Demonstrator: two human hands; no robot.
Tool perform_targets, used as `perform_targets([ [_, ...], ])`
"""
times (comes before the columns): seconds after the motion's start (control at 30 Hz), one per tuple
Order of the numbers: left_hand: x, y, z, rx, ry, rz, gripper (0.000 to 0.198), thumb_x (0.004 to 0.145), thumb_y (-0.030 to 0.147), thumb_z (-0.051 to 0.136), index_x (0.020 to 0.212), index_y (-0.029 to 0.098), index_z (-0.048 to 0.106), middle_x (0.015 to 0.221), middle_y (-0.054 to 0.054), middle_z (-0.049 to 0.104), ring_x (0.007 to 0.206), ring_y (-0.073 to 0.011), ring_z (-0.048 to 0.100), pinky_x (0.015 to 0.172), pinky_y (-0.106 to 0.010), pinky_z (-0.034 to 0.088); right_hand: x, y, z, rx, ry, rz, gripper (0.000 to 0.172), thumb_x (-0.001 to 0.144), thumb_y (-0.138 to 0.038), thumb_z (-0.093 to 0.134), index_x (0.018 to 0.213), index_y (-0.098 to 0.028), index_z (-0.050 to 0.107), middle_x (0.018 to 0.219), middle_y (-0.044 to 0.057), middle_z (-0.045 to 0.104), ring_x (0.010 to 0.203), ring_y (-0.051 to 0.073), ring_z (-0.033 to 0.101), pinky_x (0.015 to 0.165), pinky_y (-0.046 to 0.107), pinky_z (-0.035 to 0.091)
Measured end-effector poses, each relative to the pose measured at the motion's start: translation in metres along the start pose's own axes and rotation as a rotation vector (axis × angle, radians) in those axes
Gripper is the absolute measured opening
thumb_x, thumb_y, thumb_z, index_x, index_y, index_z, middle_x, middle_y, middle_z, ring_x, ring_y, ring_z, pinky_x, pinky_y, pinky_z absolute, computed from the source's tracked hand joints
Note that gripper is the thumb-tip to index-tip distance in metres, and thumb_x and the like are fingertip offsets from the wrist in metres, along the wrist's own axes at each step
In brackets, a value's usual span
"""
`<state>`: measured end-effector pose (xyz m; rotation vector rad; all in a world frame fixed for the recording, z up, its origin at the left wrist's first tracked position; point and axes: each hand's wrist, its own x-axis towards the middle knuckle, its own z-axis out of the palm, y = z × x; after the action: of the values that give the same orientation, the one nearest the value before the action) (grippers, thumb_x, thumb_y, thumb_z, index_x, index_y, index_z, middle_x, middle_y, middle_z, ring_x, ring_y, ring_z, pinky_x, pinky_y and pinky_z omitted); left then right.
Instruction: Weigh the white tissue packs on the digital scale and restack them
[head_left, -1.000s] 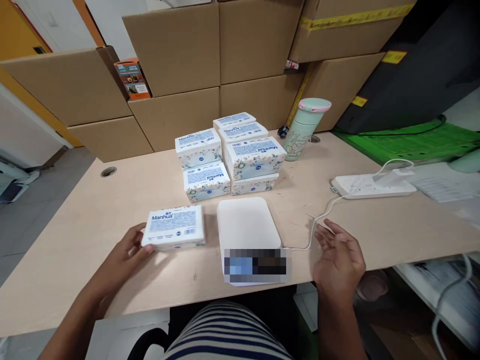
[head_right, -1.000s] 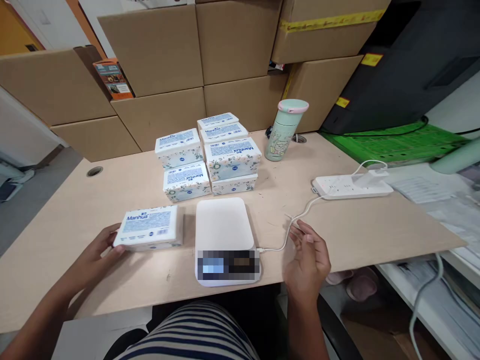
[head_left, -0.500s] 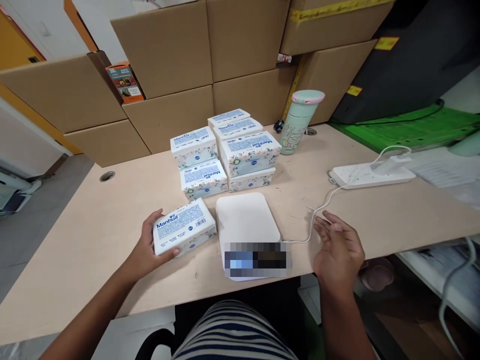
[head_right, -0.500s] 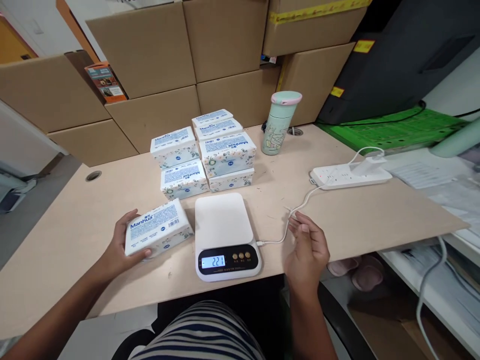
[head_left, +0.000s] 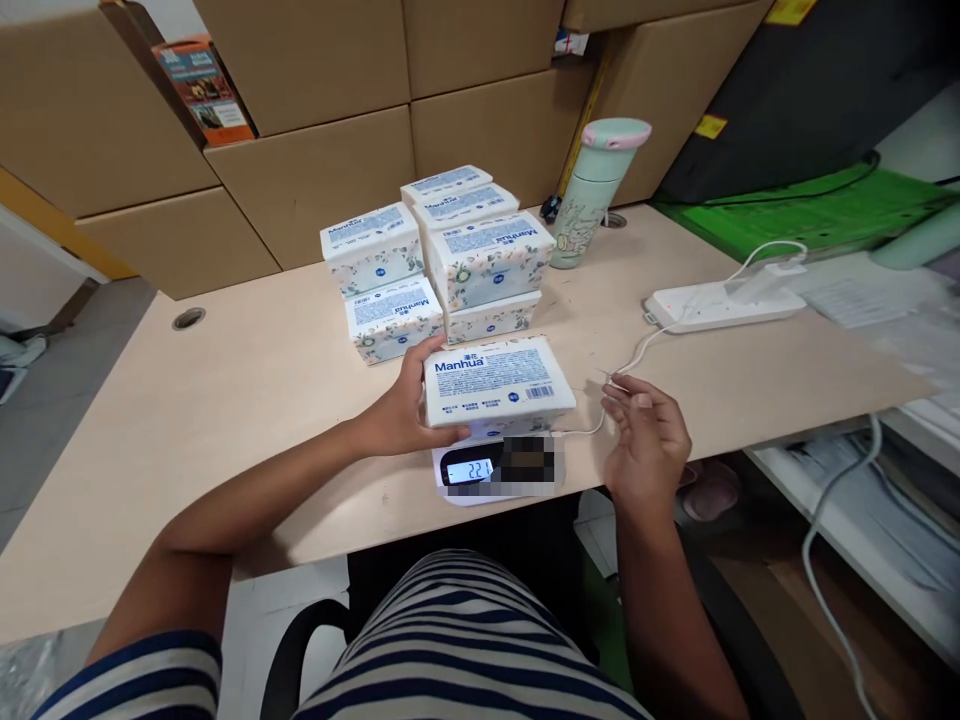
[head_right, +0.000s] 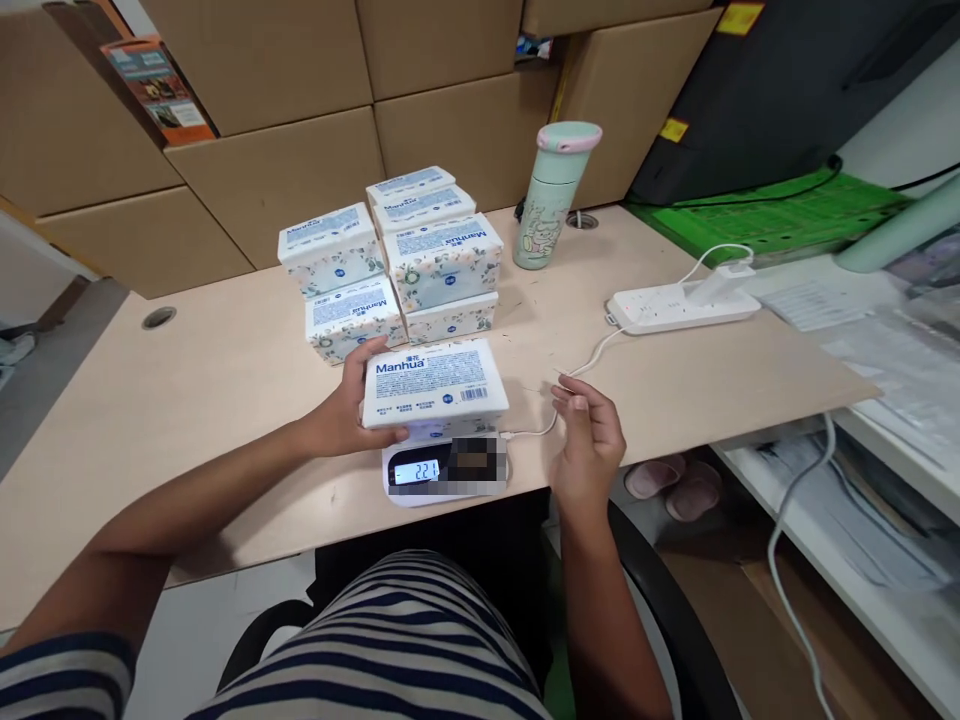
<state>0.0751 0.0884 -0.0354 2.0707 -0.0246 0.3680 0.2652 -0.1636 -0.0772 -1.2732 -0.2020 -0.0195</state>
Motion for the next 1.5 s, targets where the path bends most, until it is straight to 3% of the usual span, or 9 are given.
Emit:
perform_targets([
  [0.17, -0.010, -0.015, 0.007, -0.003, 0.028, 0.042, 0.145, 0.082, 0.046, 0.098, 0.177, 0.052, -0.011, 0.184, -0.015, 0.026, 0.169, -0.0480, 0.034, 0.132, -0.076, 0.042, -0.003, 0.004, -0.005, -0.101, -0.087, -0.055, 0.054, 0.095, -0.070, 0.075, 0.119, -0.023, 0.077, 0.131, 0.013, 0.079, 0.119, 0.028, 0.076, 0.115, 0.055, 0.057],
  [0.3, -0.029, -0.019, 0.011, 0.022, 0.084, 0.002, 0.146, 0.085, 0.051, 0.095, 0.175, 0.057, -0.019, 0.184, -0.013, 0.028, 0.172, -0.0481, 0.028, 0.130, -0.083, 0.037, -0.004, -0.006, -0.008, -0.293, -0.464, -0.096, 0.078, 0.096, -0.070, 0.075, 0.162, -0.031, 0.058, 0.163, 0.015, 0.065, 0.153, 0.034, 0.061, 0.129, 0.064, 0.046],
  [0.4, -0.035, -0.020, 0.012, 0.002, 0.117, -0.024, 0.142, 0.087, 0.054, 0.092, 0.175, 0.056, -0.019, 0.181, -0.014, 0.032, 0.170, -0.0471, 0.033, 0.129, -0.082, 0.040, -0.003, -0.025, -0.007, -0.452, -0.644, -0.141, 0.077, 0.101, -0.066, 0.072, 0.168, -0.034, 0.053, 0.170, 0.012, 0.061, 0.163, 0.034, 0.051, 0.136, 0.067, 0.035],
  [0.53, -0.035, -0.024, 0.012, 0.053, 0.163, 0.020, 0.147, 0.081, 0.054, 0.098, 0.177, 0.053, -0.013, 0.175, -0.016, 0.039, 0.165, -0.0479, 0.039, 0.131, -0.082, 0.038, -0.010, -0.052, -0.008, -0.567, -0.635, -0.101, 0.060, 0.101, -0.063, 0.072, 0.152, -0.031, 0.072, 0.157, 0.010, 0.072, 0.151, 0.035, 0.064, 0.132, 0.065, 0.045],
  [0.7, -0.035, -0.032, 0.015, 0.088, 0.184, 0.096, 0.154, 0.075, 0.053, 0.103, 0.179, 0.049, -0.010, 0.172, -0.018, 0.040, 0.161, -0.0489, 0.043, 0.132, -0.084, 0.033, -0.036, -0.064, -0.010, -0.496, -0.634, 0.005, 0.056, 0.103, -0.056, 0.074, 0.153, -0.031, 0.072, 0.148, 0.009, 0.078, 0.138, 0.033, 0.073, 0.117, 0.053, 0.060],
  [1.0, -0.037, -0.030, 0.019, 0.030, 0.193, 0.056, 0.143, 0.078, 0.060, 0.098, 0.181, 0.049, 0.000, 0.183, -0.014, 0.033, 0.168, -0.0501, 0.034, 0.134, -0.082, 0.032, -0.043, -0.037, 0.009, -0.667, -0.402, -0.230, 0.041, 0.100, -0.054, 0.067, 0.127, -0.026, 0.082, 0.127, 0.009, 0.085, 0.122, 0.033, 0.077, 0.132, 0.074, 0.036],
  [1.2, -0.037, -0.022, 0.013, 0.139, 0.147, -0.012, 0.136, 0.083, 0.063, 0.093, 0.182, 0.048, 0.000, 0.188, -0.011, 0.027, 0.170, -0.0507, 0.028, 0.137, -0.078, 0.028, -0.025, -0.036, 0.003, -0.630, -0.402, -0.187, 0.045, 0.100, -0.056, 0.069, 0.132, -0.026, 0.080, 0.129, 0.011, 0.083, 0.122, 0.032, 0.077, 0.122, 0.065, 0.051],
  [1.3, -0.038, -0.023, 0.015, 0.107, 0.182, 0.014, 0.124, 0.090, 0.076, 0.079, 0.182, 0.047, 0.000, 0.191, -0.009, 0.016, 0.174, -0.0500, 0.020, 0.141, -0.075, 0.022, -0.009, -0.036, -0.011, -0.586, -0.411, -0.160, 0.046, 0.102, -0.054, 0.068, 0.138, -0.025, 0.077, 0.142, 0.013, 0.078, 0.131, 0.033, 0.074, 0.120, 0.061, 0.055],
  [1.5, -0.038, -0.026, 0.018, 0.015, 0.327, -0.076, 0.090, 0.104, 0.089, 0.027, 0.181, 0.045, 0.009, 0.194, -0.004, 0.011, 0.178, -0.0427, 0.012, 0.145, -0.068, 0.020, 0.045, -0.015, -0.047, -0.835, -0.239, -0.472, 0.052, 0.105, -0.045, 0.055, 0.146, -0.017, 0.069, 0.157, 0.025, 0.063, 0.157, 0.042, 0.053, 0.129, 0.074, 0.041],
])
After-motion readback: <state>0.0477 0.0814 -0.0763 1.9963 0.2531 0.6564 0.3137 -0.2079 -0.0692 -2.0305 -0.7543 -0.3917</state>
